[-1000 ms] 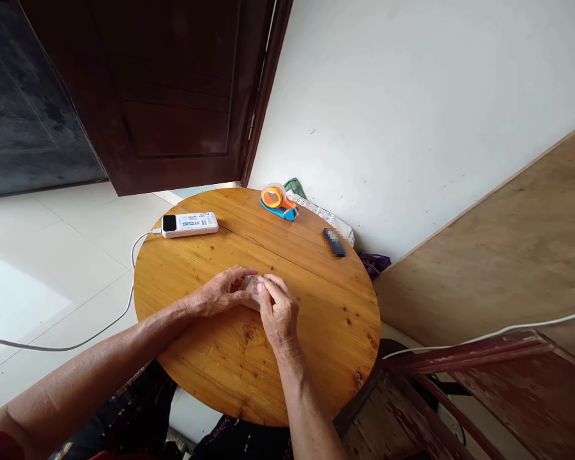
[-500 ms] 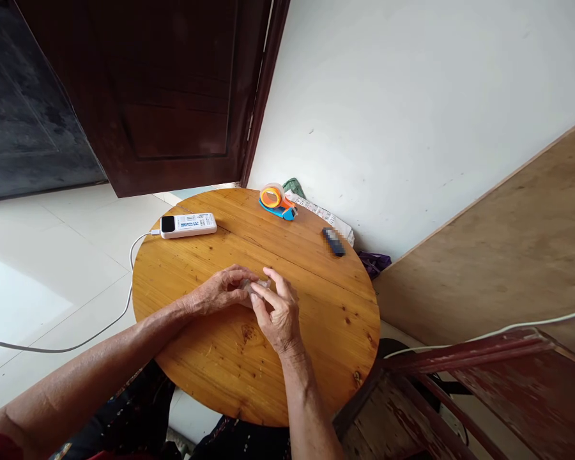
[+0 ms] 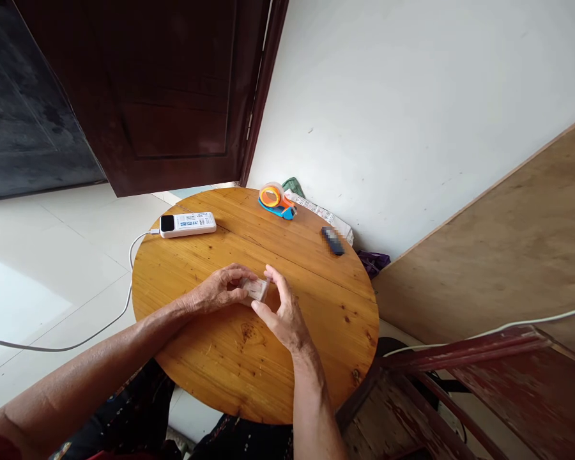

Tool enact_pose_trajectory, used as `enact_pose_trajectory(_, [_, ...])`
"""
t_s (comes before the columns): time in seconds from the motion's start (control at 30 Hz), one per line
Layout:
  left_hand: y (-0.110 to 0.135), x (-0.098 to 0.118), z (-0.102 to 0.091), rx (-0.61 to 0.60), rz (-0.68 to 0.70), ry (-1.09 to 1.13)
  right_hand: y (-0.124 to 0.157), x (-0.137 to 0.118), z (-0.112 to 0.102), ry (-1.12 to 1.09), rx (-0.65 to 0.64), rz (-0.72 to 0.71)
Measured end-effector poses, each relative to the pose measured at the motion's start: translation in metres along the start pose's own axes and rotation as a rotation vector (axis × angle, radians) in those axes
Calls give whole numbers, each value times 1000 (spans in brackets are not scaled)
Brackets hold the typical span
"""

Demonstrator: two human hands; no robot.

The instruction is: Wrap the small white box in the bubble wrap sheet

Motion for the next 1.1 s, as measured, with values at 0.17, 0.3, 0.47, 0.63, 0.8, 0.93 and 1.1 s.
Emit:
enact_pose_trajectory(0.17, [0,-1,1,-4,12,3,0,-5,-2,122,55,-35])
enact_pose_trajectory(0.3, [0,2,0,-8,17,-30,-2,-11,-2,162,77,-83])
enact_pose_trajectory(0.47, [1,3,-1,-2,13,-35,-3,-21,-1,174,75,-173])
enact_pose_trajectory(0.63, [1,1,0,12,10,-48,-3,-23,0,164,77,-219])
enact_pose_trajectory(0.8, [1,-4,0,49,23,-74,-3,-22,1,153,67,-230])
enact_pose_trajectory(0.93, [3,-5,0,92,75,-115,-3,-21,0,171,98,-229])
enact_pose_trajectory(1.1, [2,-3,0,96,76,-124,-4,-18,2,131,92,-221])
Point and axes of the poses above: each hand's wrist, its own y-axis away from the middle knuckle, its own z-axis out of the palm, x = y × z, the point moved 6 cm from there along -y, towards the middle knuckle, and after that the axes turned 1 degree about z, right-handed, at the moved point
